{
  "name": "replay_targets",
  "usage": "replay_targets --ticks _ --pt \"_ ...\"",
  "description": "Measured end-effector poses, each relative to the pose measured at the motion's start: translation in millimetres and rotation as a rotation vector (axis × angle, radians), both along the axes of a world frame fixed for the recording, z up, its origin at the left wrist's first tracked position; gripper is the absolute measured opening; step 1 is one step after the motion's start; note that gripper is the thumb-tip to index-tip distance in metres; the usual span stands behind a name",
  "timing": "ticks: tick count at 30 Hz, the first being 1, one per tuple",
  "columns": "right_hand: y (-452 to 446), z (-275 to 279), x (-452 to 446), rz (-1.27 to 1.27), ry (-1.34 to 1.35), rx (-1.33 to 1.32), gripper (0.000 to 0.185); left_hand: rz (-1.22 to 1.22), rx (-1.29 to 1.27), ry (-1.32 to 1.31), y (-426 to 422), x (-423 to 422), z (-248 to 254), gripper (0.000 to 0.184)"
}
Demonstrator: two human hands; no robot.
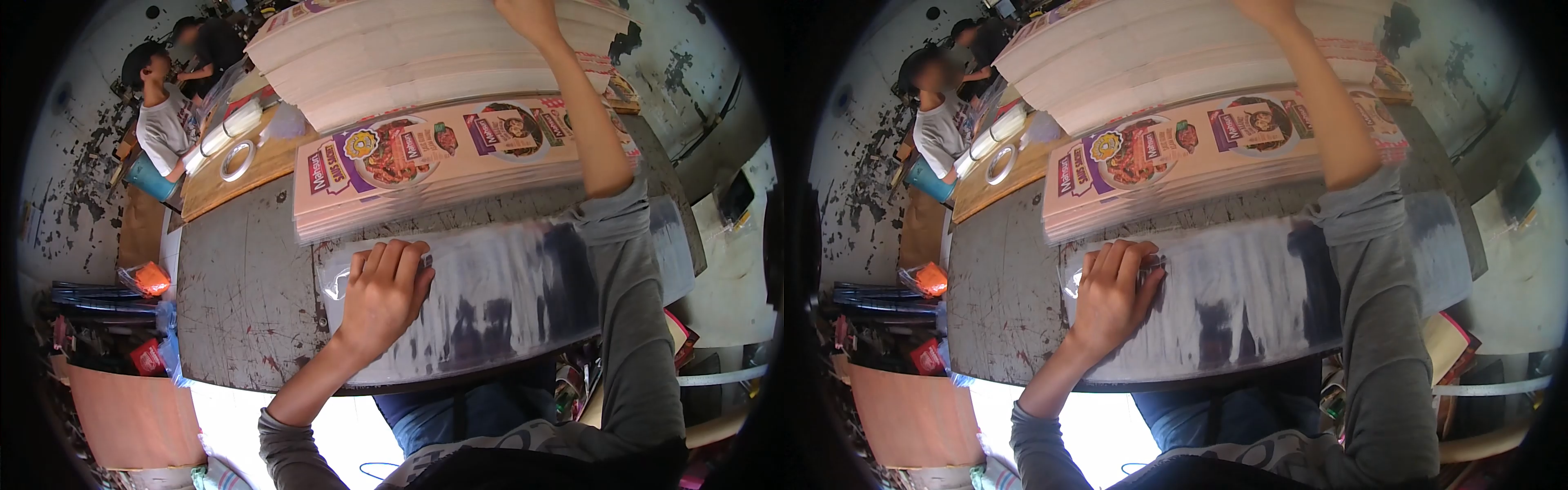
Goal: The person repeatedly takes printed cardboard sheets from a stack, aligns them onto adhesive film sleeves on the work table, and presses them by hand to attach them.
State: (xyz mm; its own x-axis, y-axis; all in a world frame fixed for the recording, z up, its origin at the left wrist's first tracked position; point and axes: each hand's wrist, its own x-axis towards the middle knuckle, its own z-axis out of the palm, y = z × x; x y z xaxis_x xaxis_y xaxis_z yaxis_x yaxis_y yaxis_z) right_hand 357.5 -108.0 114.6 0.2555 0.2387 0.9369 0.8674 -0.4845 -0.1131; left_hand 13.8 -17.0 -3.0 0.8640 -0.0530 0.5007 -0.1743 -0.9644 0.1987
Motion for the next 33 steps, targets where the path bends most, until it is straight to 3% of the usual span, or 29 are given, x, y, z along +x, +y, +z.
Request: replay_targets --ticks 28,31,33 --pt "2 -7 -3 0.031 0.011 0.081 0.019 -0.038 -0.031 0.046 3 2 -2 0.030" --pt "-3 -16 -13 -0.119 -0.168 0.064 0.020 -0.049 -0.057 0.055 5 0 -2 0.031" --pt "-15 -18 -36 -0.126 -0.390 -0.202 0.026 -0.053 -0.059 0.051 6 0 -2 0.031"
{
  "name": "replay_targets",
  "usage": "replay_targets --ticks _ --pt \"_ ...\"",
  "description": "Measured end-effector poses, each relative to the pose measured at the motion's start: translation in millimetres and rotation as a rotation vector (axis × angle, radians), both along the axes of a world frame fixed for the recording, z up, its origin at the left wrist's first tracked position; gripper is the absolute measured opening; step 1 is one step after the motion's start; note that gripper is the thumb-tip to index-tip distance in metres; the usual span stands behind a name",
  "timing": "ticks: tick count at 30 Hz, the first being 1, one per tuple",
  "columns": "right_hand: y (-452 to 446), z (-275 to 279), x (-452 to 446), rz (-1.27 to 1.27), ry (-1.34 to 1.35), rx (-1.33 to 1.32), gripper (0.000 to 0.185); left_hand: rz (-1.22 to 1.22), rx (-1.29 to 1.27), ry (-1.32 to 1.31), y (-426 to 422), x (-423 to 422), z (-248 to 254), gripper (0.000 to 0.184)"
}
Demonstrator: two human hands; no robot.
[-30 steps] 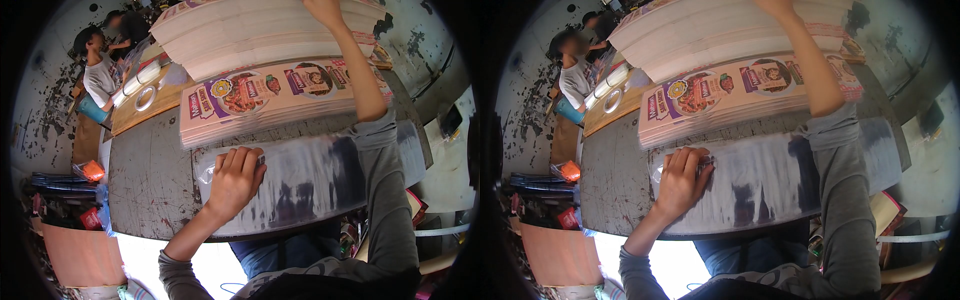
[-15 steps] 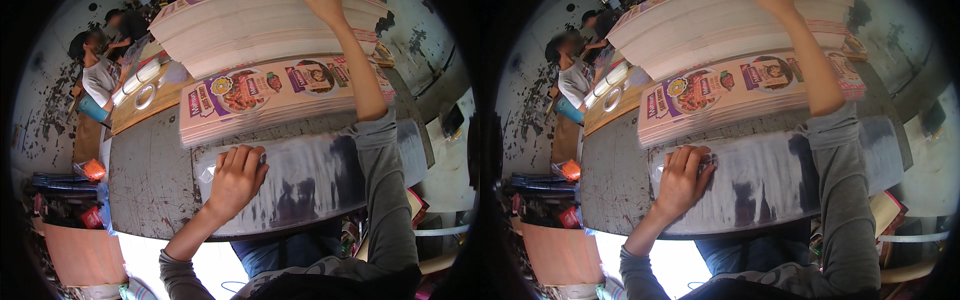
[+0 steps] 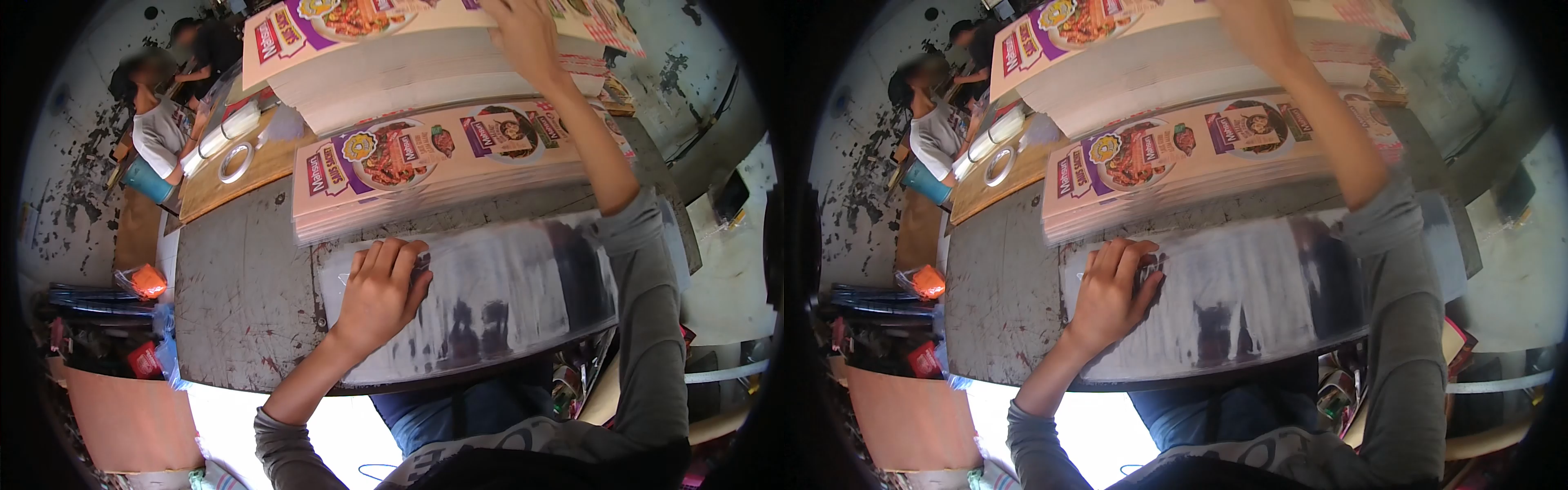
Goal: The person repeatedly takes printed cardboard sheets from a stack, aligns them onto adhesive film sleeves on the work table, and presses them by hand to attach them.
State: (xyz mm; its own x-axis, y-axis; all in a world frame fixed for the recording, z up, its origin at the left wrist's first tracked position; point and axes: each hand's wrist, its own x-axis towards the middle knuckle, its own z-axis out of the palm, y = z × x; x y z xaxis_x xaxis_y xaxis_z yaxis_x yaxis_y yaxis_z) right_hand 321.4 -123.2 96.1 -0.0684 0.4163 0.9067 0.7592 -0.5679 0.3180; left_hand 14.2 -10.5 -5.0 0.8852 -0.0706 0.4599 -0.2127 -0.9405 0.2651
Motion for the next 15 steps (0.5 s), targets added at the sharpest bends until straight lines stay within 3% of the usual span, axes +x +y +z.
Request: replay_targets --ticks 3,6,12,14,15 --pt "-28 -8 -6 -0.179 -0.135 -0.241 0.024 0.002 -0.026 -0.004 0 -2 -1 0.032" --pt "-46 -10 -54 0.043 -0.221 -0.187 0.018 -0.006 -0.029 0.016 1 -2 -1 0.032" --pt "-93 -50 -115 -0.043 -0.106 -0.221 0.015 0.000 -0.010 0.037 1 -3 0 0.036" --pt "-104 -63 -125 -0.035 -0.078 -0.238 0.016 0.009 -0.401 0.121 1 -3 0 0.039" --pt "-110 -69 -126 -0.028 -0.057 -0.251 0.018 0.007 -0.399 0.124 5 -3 -3 0.039"
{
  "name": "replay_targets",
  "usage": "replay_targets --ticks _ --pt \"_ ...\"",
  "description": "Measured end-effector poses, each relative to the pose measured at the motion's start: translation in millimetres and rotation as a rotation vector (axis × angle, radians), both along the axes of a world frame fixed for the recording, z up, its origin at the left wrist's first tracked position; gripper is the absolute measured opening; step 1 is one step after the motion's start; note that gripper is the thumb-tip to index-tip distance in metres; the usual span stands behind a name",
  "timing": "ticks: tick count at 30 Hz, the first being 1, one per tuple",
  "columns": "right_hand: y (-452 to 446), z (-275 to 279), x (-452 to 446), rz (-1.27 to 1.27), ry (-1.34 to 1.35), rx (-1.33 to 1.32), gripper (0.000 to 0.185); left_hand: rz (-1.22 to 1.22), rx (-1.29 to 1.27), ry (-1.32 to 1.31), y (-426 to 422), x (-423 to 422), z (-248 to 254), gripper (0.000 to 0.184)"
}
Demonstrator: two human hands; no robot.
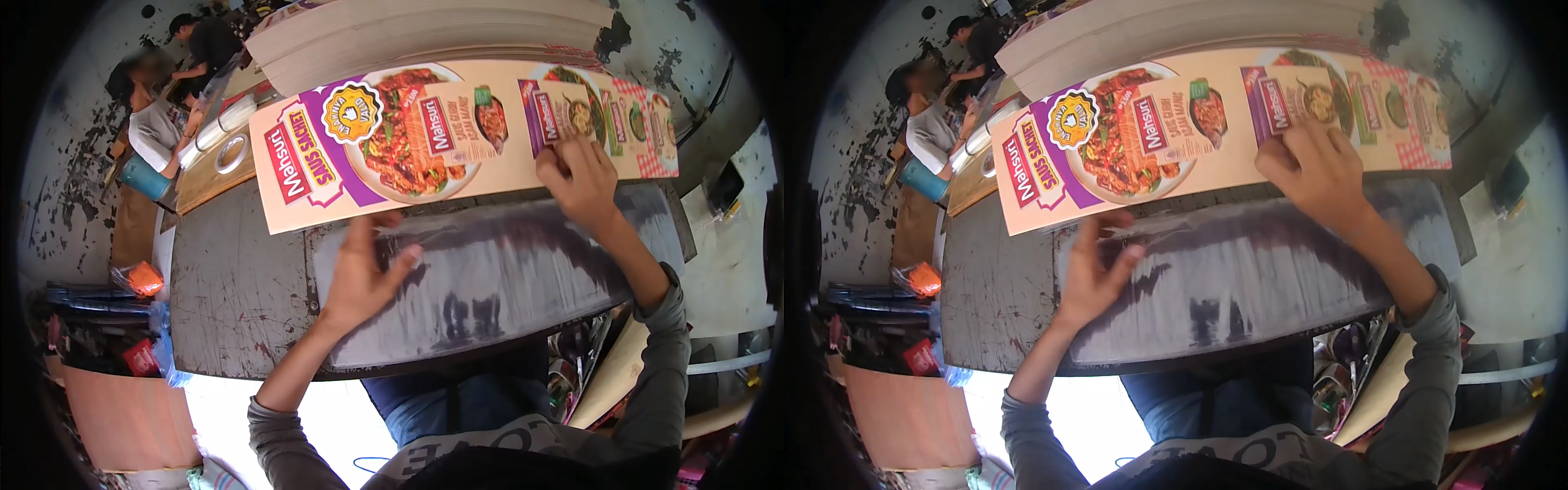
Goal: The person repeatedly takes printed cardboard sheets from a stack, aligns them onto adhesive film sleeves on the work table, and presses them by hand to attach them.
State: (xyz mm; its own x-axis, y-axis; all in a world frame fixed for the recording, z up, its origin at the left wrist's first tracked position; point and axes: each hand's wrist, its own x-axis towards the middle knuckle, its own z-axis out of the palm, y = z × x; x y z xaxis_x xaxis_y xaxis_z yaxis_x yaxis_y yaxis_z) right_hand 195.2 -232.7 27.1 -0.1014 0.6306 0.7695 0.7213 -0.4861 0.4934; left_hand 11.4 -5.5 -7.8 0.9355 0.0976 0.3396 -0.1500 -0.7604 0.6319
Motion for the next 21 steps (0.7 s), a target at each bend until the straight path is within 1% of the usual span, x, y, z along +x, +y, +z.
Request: replay_targets --ticks 2,4,5,8,11,13,14,16,17,19,21 --pt "-6 -8 1 0.002 0.011 -0.004 0.019 0.034 -1.021 -0.289 11 2 -2 0.044" --pt "-8 -12 3 0.059 0.028 0.034 0.017 -0.143 -1.404 -0.416 22 3 10 0.044" --pt "-9 -14 5 0.053 0.031 0.038 0.017 -0.175 -1.584 -0.409 30 3 12 0.043" --pt "-8 -25 9 0.058 0.029 -0.025 0.016 -0.105 -1.626 -0.366 43 5 6 0.036" --pt "-8 -34 11 0.031 0.104 -0.072 0.016 -0.036 -1.601 -0.348 45 7 4 0.032" --pt "-7 -36 13 0.045 0.284 -0.013 0.032 -0.031 -1.605 -0.358 44 7 5 0.031" --pt "-5 -35 12 0.047 0.286 -0.013 0.032 -0.031 -1.610 -0.365 44 7 5 0.030" --pt "-3 -30 6 0.074 0.509 0.107 0.058 -0.037 -1.626 -0.368 43 7 5 0.030" --pt "-3 -27 6 0.074 0.511 0.106 0.058 -0.045 -1.643 -0.370 43 7 5 0.030" --pt "-3 -22 4 0.068 0.502 0.056 0.079 -0.045 -1.656 -0.360 45 8 2 0.030" --pt "-1 -20 3 0.055 0.511 0.050 0.080 -0.044 -1.668 -0.355 46 7 0 0.030"
